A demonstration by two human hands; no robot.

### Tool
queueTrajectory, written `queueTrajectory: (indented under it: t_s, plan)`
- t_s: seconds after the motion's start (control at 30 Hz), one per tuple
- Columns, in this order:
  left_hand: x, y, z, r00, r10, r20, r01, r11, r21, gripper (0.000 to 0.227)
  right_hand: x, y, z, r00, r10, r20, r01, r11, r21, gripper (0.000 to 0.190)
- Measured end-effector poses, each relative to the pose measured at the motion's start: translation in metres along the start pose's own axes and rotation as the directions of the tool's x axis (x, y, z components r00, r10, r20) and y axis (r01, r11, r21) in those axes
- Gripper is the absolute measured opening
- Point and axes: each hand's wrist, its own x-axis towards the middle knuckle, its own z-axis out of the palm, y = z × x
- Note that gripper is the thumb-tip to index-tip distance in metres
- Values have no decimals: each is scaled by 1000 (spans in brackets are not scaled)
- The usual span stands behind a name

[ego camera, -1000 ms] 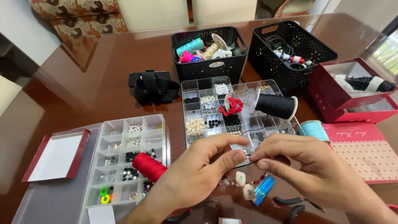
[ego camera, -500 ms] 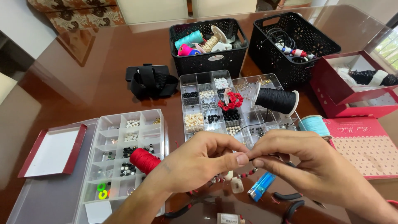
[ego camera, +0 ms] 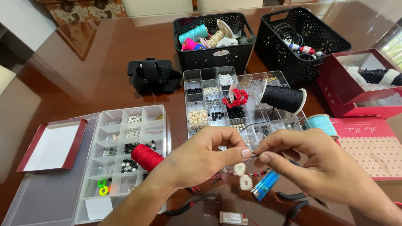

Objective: Finishing the ends of a handmade beaded bracelet by singeing thread with a lighter and trimming excess with scissors.

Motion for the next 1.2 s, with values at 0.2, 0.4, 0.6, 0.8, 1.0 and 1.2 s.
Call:
queueTrajectory:
  t_s: [0.2,0.4,0.6,0.8,1.0,1.2]
  plan:
    - [-4,4,1,997,-82,16,82,996,-24,21,3,10,0,948,317,2,-314,937,155,12]
    - [-15,31,3,977,-211,-14,212,977,33,18,8,24,-5,928,360,98,-369,850,376,12]
    - [-16,35,2,973,-174,-152,217,915,340,17,16,3,-5,836,547,38,-545,821,169,17]
    - [-19,38,0,953,-230,-195,279,919,277,20,10,18,-6,900,436,6,-431,887,165,16]
    - [-15,17,-9,993,-78,-92,89,990,111,17,8,20,-9,933,358,35,-343,857,384,11]
    - [-10,4,-11,984,162,68,-154,982,-108,20,1,23,-12,958,281,-48,-246,900,360,11]
